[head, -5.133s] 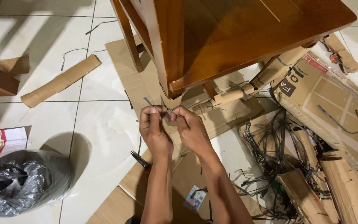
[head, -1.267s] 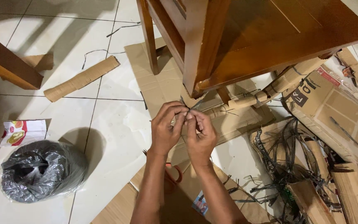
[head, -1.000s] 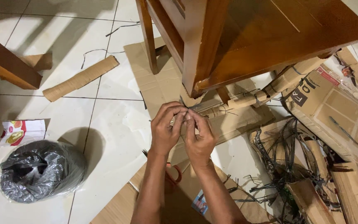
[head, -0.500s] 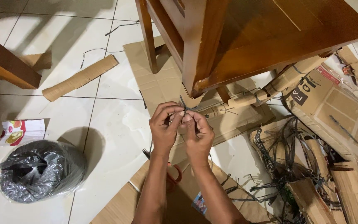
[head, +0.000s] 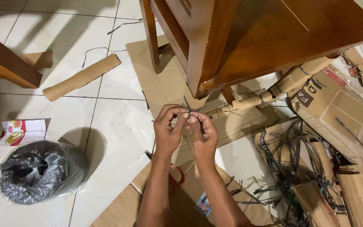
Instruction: Unpacking a wooden chair by removing wire ties and cardboard protection from the legs
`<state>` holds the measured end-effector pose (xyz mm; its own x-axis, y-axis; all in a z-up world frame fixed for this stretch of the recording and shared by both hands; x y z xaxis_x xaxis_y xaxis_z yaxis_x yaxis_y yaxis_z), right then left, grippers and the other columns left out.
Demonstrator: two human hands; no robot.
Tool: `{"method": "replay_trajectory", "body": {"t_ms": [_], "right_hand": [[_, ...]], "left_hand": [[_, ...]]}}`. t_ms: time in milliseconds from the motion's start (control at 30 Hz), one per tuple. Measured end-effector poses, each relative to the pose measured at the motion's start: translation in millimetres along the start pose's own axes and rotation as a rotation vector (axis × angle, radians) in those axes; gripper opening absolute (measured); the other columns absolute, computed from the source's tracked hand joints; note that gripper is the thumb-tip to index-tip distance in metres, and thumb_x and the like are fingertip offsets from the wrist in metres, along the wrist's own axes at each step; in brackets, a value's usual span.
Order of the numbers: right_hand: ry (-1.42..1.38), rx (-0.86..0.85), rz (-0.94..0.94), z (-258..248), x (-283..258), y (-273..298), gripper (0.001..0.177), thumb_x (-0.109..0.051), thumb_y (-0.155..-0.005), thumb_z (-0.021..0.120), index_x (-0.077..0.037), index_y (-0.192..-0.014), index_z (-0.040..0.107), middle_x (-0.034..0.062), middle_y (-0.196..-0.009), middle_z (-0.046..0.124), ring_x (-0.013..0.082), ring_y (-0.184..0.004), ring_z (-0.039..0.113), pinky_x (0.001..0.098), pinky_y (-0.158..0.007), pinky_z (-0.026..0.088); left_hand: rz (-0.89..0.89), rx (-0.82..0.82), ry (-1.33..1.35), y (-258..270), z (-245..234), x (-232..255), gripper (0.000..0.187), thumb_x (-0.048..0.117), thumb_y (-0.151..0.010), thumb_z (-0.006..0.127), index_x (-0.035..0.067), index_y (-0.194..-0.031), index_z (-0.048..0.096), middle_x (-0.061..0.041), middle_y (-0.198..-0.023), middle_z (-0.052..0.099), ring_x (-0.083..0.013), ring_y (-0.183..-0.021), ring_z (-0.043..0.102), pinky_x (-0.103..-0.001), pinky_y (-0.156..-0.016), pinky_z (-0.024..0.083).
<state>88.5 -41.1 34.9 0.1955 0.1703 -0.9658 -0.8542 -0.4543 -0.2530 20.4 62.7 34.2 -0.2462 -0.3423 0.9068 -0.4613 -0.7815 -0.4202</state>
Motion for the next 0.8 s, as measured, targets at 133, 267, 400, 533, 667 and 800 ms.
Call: {"method": "replay_trajectory", "body": {"t_ms": [133, 267, 400, 533, 667, 800], "right_hand": [[0.007, 0.042, -0.001, -2.0, -2.6, -1.8, 0.016, -0.008, -0.101, 0.063, 0.000, -0.110, 0.074, 0.0059, -0.084, 0.073, 0.0086, -0.070, 0.061, 0.0284, -0.073, 0.054], [0.028, 0.080, -0.005, -5.9, -11.5, -1.4, 0.016, -0.007, -0.100, 0.065, 0.001, -0.110, 0.074, 0.0073, -0.084, 0.076, 0.0087, -0.068, 0.064, 0.0294, -0.071, 0.056], [0.042, 0.123, 0.005, -15.5, -4.8, 0.5, 0.015, -0.008, -0.101, 0.064, 0.001, -0.111, 0.072, 0.0090, -0.083, 0.075, 0.0103, -0.066, 0.063, 0.0301, -0.070, 0.055], [0.067, 0.143, -0.047, -19.6, 3.0, 4.2, 0.014, -0.007, -0.101, 0.064, 0.001, -0.110, 0.070, 0.0110, -0.081, 0.075, 0.0129, -0.063, 0.066, 0.0316, -0.068, 0.055], [0.061, 0.161, -0.024, -20.4, 12.9, 4.9, 0.014, -0.008, -0.100, 0.065, 0.001, -0.110, 0.070, 0.0123, -0.082, 0.076, 0.0134, -0.064, 0.066, 0.0320, -0.069, 0.055], [0.077, 0.137, -0.008, -19.4, 0.3, 5.8, 0.015, -0.009, -0.101, 0.065, 0.001, -0.110, 0.071, 0.0119, -0.082, 0.077, 0.0135, -0.064, 0.068, 0.0325, -0.069, 0.056]], "left_hand": [[0.099, 0.003, -0.095, -0.2, 5.1, 10.1, 0.005, 0.004, -0.093, 0.071, 0.004, -0.096, 0.075, -0.010, -0.087, 0.068, -0.0267, -0.082, 0.068, -0.040, -0.077, 0.056], [0.110, 0.043, -0.133, 0.8, 9.7, 10.5, 0.005, 0.003, -0.096, 0.065, 0.003, -0.097, 0.070, -0.010, -0.088, 0.067, -0.0281, -0.084, 0.068, -0.041, -0.078, 0.056], [0.122, 0.074, -0.172, -1.4, 14.1, 16.1, 0.005, 0.004, -0.098, 0.063, 0.004, -0.098, 0.069, -0.010, -0.088, 0.066, -0.0291, -0.085, 0.068, -0.041, -0.079, 0.055], [0.134, 0.122, -0.199, -0.8, 19.2, 14.6, 0.006, 0.003, -0.099, 0.059, 0.004, -0.097, 0.065, -0.011, -0.089, 0.063, -0.0316, -0.083, 0.065, -0.042, -0.076, 0.055], [0.087, 0.170, -0.129, 3.3, 23.3, 8.4, 0.007, 0.002, -0.099, 0.059, 0.004, -0.100, 0.065, -0.010, -0.092, 0.063, -0.0271, -0.084, 0.065, -0.038, -0.078, 0.055], [0.039, 0.146, -0.002, 4.6, 22.7, 1.7, 0.007, 0.002, -0.101, 0.057, 0.001, -0.101, 0.064, -0.011, -0.093, 0.062, -0.0226, -0.086, 0.063, -0.040, -0.079, 0.055]]}}
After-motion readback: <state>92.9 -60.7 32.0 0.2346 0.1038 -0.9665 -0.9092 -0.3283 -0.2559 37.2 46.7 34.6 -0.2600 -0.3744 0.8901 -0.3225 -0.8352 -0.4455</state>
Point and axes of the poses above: each hand's wrist, its own y-axis away from the middle knuckle, its own z-axis out of the palm, x = y × z, the point moved 5 cm from there along -y, towards the middle knuckle
